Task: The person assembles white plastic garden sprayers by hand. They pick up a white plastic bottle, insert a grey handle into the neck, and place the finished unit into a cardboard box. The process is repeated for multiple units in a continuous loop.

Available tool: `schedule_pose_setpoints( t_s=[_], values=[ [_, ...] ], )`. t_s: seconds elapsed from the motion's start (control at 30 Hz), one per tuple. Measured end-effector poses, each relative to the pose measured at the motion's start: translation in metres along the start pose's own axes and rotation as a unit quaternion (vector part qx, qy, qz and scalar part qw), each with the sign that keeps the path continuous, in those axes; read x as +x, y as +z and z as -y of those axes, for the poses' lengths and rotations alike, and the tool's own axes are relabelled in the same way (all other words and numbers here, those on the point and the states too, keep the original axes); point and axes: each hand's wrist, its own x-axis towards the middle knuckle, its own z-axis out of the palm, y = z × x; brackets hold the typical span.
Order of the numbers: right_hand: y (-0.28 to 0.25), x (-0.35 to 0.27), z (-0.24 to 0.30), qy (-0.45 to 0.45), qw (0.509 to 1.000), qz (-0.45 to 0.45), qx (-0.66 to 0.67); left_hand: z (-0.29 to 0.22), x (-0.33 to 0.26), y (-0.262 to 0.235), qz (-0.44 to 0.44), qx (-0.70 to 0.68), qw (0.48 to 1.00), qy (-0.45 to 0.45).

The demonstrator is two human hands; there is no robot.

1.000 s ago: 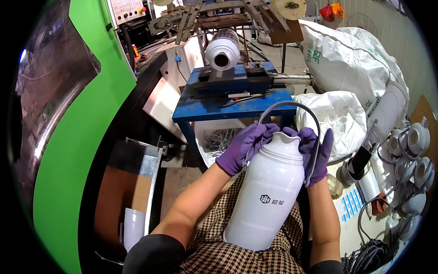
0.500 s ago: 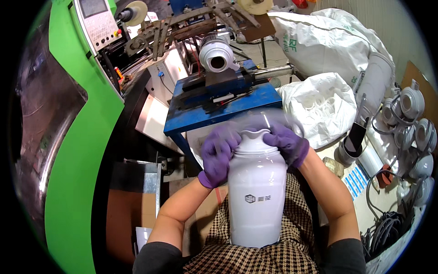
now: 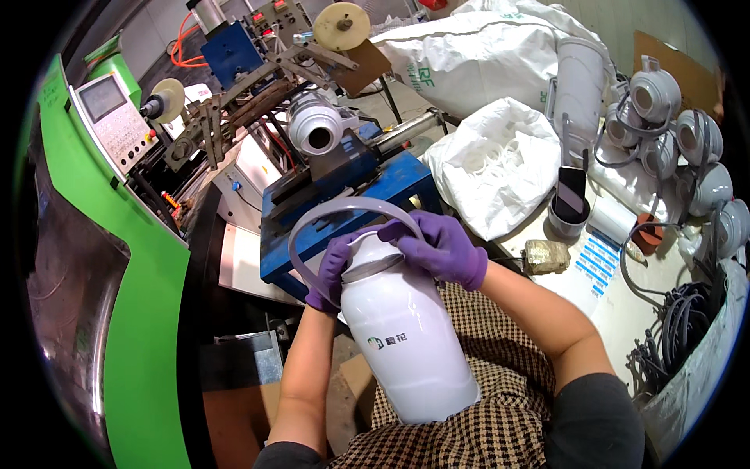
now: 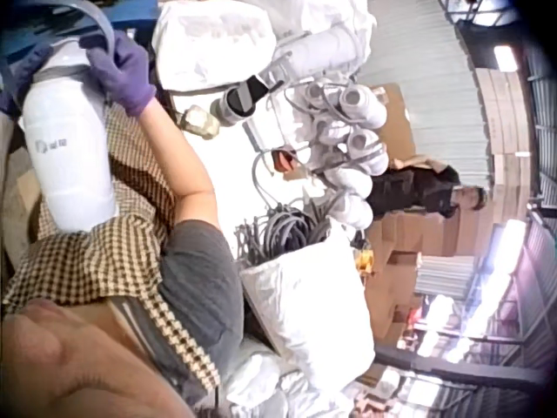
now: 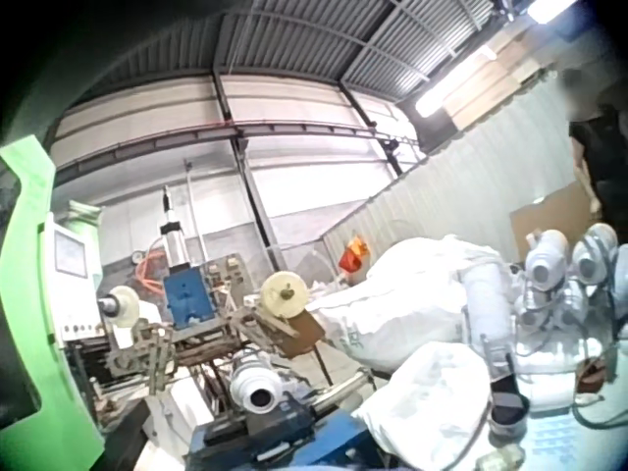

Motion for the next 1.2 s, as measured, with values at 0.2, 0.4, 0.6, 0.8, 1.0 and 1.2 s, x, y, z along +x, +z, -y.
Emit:
schedule_pose_setpoints(
  t_s=[0.2, 0.4, 0.6, 0.8, 1.0, 1.2],
  values=[
    [-0.001, 0.013, 0.015, 0.051, 0.997, -0.058, 0.030, 0.021, 0.012, 0.022, -0.050, -0.103, 0.993, 0.030],
    [-0.011, -0.008, 0.017, -0.213, 0.934, 0.053, -0.284, 0.017, 0.014, 0.035, -0.025, -0.222, 0.975, -0.017],
    [0.019, -0.004, 0.014, -0.235, 0.951, -0.111, -0.169, 0.036, 0.023, 0.034, 0.023, -0.295, 0.955, 0.003],
    [-0.017, 0.014, -0.016, 0.043, 0.933, -0.133, 0.333, 0.044, 0.036, 0.037, -0.036, -0.382, 0.923, -0.002],
    [-0.105, -0.003, -0.061, -0.072, 0.989, 0.125, -0.036, 0.119, 0.054, 0.043, -0.180, -0.331, 0.924, 0.071],
    [-0.187, -0.081, 0.004, -0.283, 0.792, -0.076, -0.537, 0.142, -0.003, 0.074, -0.228, -0.412, 0.881, 0.044]
  ],
)
